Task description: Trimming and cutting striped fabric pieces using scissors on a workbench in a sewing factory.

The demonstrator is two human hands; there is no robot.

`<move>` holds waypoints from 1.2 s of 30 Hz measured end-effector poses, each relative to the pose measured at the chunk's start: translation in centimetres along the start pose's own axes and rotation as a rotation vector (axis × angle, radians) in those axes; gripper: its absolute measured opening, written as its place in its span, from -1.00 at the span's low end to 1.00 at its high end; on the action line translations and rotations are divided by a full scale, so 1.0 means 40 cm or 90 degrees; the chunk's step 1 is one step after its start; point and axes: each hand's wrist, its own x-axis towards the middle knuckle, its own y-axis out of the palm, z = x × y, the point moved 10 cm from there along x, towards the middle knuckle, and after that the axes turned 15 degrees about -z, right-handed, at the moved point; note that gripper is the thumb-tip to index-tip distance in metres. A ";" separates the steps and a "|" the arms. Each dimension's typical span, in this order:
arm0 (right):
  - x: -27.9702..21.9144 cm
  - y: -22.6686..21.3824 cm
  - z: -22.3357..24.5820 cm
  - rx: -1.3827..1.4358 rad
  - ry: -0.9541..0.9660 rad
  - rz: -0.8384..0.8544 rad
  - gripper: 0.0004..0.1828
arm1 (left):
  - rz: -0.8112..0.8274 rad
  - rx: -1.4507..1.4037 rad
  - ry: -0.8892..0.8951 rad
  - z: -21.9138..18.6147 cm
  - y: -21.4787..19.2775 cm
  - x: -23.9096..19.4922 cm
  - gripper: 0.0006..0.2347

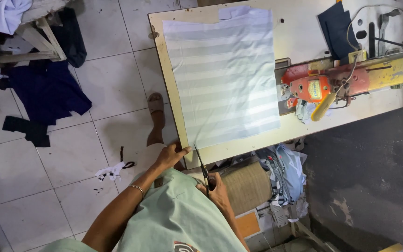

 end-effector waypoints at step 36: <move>0.106 0.062 0.182 0.202 -0.001 0.132 -0.45 | 0.080 0.173 0.085 0.014 -0.008 0.045 -0.21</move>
